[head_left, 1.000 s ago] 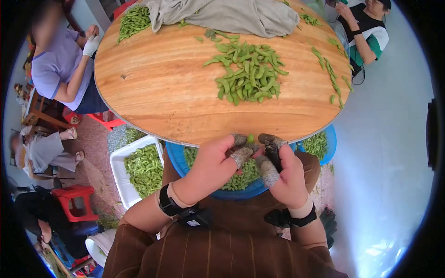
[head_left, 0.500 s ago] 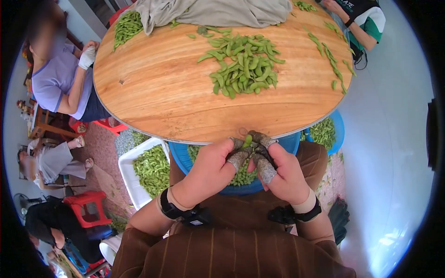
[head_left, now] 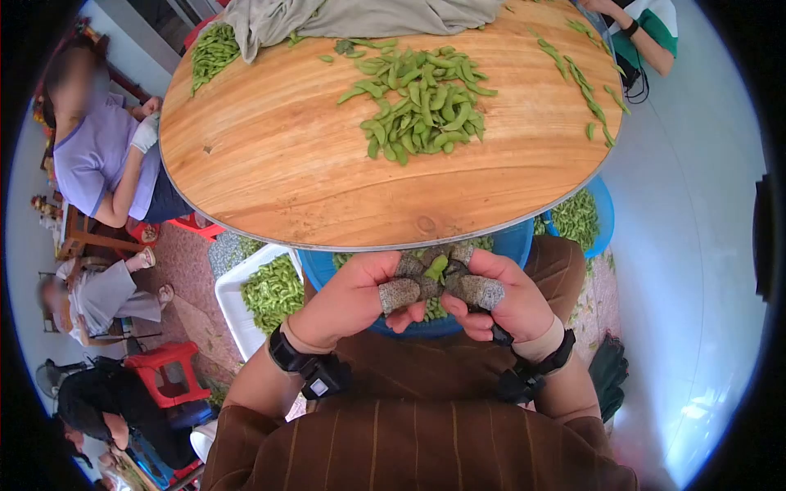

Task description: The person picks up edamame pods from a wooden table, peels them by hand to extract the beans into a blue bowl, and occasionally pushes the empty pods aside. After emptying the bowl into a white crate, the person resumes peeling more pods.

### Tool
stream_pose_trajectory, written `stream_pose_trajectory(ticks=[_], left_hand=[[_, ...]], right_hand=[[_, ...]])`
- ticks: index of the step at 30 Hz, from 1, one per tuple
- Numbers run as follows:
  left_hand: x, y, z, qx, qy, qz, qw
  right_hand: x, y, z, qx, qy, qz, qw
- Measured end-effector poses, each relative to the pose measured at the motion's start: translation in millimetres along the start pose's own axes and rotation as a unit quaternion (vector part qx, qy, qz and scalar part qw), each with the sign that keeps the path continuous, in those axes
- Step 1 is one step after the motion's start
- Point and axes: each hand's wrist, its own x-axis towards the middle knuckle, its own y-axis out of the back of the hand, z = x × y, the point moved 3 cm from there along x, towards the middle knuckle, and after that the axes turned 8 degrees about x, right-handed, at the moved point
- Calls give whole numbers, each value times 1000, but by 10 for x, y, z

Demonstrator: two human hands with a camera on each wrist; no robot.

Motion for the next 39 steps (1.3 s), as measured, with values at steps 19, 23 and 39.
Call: stream_pose_trajectory(ticks=[19,23,39], left_hand=[[-40,-82,-68,-255,46,-59,964],[-49,-87,-162,74,-8,3,997],[-105,6,-407,130,-30,12,991]], right_hand=[[-94,101,92,-16,30,-13,999],[-61,182,161,-133,33,50,989],[257,285,293,-597,261,117,750]])
